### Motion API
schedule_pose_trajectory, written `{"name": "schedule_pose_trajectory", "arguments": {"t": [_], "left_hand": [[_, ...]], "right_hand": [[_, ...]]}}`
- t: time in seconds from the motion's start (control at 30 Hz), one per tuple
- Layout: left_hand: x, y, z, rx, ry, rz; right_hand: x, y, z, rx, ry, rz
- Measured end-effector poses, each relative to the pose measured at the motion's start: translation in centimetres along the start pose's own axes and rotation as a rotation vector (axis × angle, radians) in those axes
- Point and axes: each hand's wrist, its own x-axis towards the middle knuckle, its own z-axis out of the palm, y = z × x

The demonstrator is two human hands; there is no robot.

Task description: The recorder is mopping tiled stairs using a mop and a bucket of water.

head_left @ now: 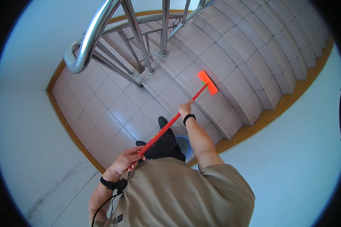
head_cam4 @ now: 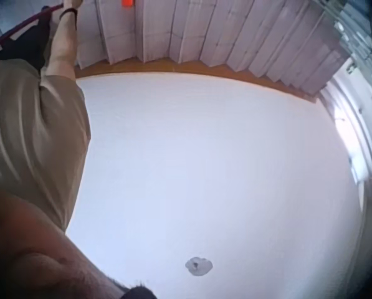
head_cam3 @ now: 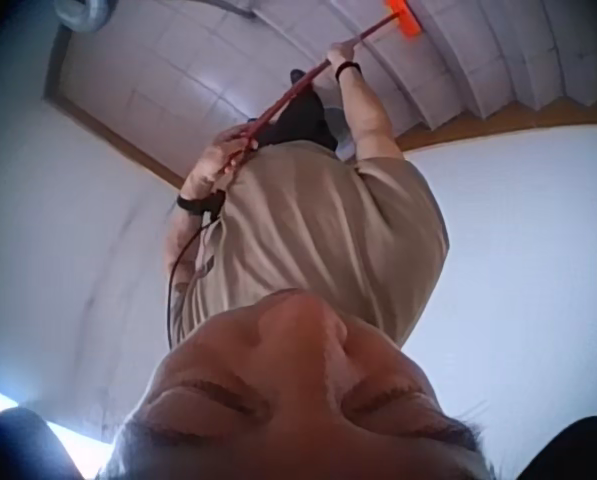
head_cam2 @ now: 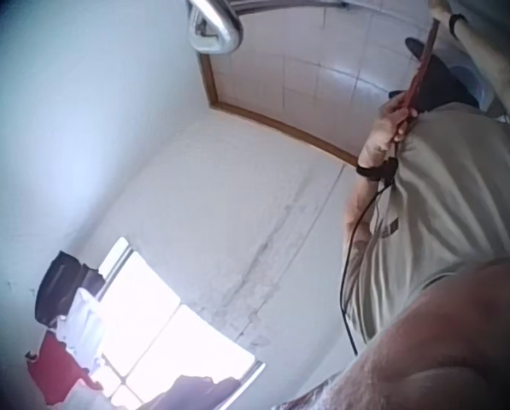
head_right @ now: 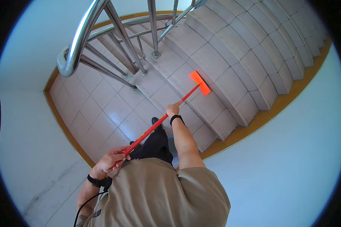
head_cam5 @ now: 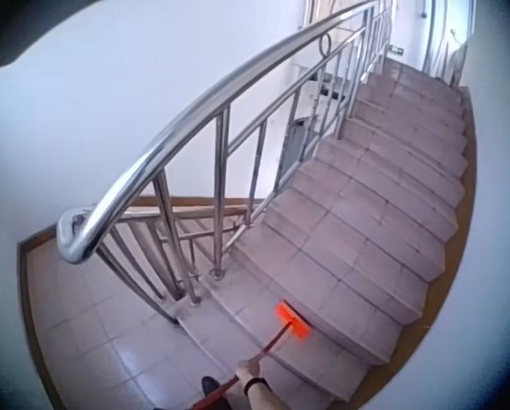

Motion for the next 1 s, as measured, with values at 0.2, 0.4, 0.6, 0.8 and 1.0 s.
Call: {"name": "schedule_pose_trajectory", "arguments": {"t": [0.2, 0.4, 0.6, 0.8, 1.0], "left_hand": [[-5.4, -2.5, -3.2, -0.058, 0.027, 0.048], [-10.8, -5.3, -5.4, -0.036, 0.051, 0.180], [-12.1, -6.1, -6.0, -0.071, 0.145, 0.258], [-9.0, -4.2, -3.1, -0.121, 0.179, 0.207], [-4.1, 0.4, -0.4, -0.147, 0.118, 0.218]], "right_hand": [[-3.9, 2.0, 5.0, -0.069, -0.048, -0.038], [-8.5, 3.6, 9.0, -0.034, -0.079, -0.070], [-10.1, 3.1, 10.8, 0.032, -0.147, -0.042], [-6.0, 2.2, 8.7, -0.040, -0.126, -0.094], [-2.3, -2.2, 3.6, 0.111, -0.174, 0.006]]}}
